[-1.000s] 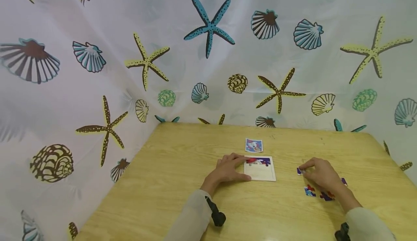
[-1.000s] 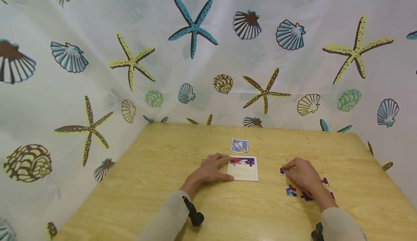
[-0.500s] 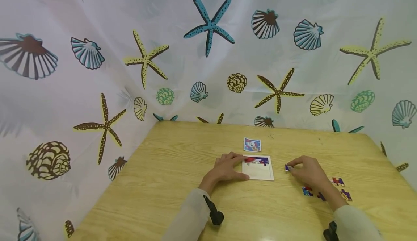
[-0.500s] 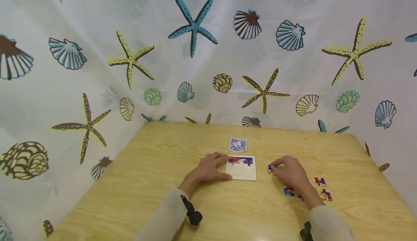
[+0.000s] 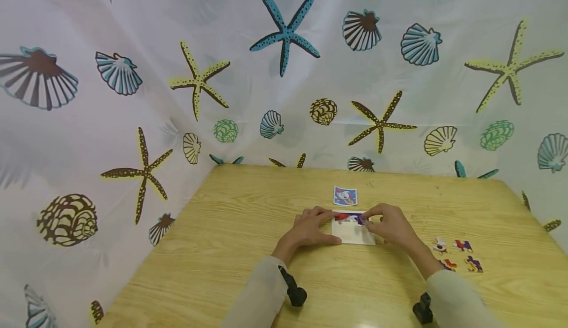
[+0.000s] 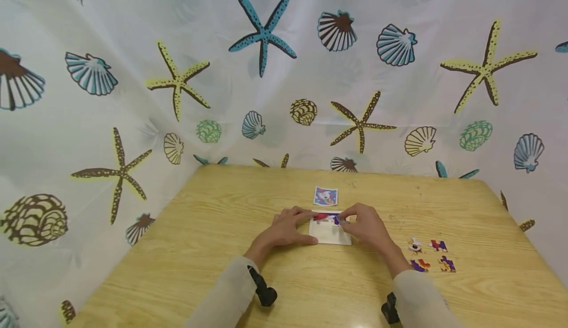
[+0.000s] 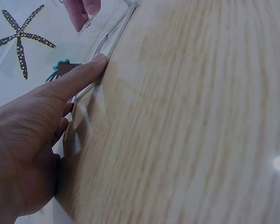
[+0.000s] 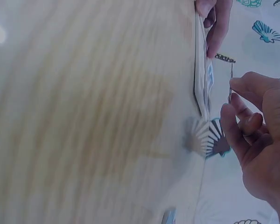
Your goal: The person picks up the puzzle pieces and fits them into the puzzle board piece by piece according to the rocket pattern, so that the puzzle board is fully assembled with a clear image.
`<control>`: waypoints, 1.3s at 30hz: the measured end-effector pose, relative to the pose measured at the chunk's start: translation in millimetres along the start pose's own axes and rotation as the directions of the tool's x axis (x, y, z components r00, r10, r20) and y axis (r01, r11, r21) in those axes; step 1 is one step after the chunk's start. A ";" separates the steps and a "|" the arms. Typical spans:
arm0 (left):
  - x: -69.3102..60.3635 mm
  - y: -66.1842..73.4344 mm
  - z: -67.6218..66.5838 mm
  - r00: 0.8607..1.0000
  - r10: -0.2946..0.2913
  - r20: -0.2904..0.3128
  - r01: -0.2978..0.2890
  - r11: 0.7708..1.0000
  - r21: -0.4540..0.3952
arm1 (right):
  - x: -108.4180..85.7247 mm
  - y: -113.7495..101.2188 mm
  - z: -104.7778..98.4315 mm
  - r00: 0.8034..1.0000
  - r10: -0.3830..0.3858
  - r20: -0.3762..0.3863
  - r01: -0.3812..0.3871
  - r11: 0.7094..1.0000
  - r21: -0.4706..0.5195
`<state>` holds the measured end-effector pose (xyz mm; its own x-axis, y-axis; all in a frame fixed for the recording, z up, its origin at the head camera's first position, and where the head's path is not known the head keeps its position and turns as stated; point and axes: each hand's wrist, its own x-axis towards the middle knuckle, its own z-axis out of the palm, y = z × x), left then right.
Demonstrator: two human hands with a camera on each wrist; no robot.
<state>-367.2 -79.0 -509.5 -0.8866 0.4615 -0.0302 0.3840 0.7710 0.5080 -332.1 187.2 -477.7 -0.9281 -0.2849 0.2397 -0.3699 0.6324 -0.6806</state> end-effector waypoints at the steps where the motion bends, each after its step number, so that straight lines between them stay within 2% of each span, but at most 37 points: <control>1: 0.1 -0.1 0.3 1.000 -0.001 0.002 0.001 1.000 0.002 | 2.4 -1.7 3.1 1.000 -0.002 0.002 0.002 1.000 -0.002; 9: -0.2 0.3 -0.8 1.000 0.000 0.003 0.000 1.000 0.006 | 19.0 -13.6 25.7 1.000 0.015 0.026 -0.015 1.000 -0.014; 12: -0.2 1.1 -3.5 1.000 0.008 0.000 -0.008 1.000 0.001 | 23.1 -17.6 30.1 0.999 -0.007 0.038 0.007 1.000 -0.015; 18: -1.3 2.4 -7.4 1.000 0.014 -0.005 -0.014 1.000 -0.009 | 29.4 -23.3 37.1 0.998 -0.030 0.051 0.034 0.997 -0.075; 28: -5.1 5.9 -4.0 1.000 0.019 -0.004 -0.019 1.000 -0.002 | 32.2 -21.4 50.4 0.993 0.080 0.085 -0.065 0.984 -0.167; 39: -2.4 3.5 -2.3 1.000 0.014 -0.020 -0.013 1.000 0.002 | 33.1 -27.4 53.4 0.995 0.063 0.083 -0.043 0.974 -0.221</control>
<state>-364.3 -78.4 -505.6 -0.8864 0.4629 -0.0060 0.3964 0.7655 0.5069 -350.4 122.1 -488.1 -0.9428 -0.3032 0.1386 -0.3298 0.7875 -0.5207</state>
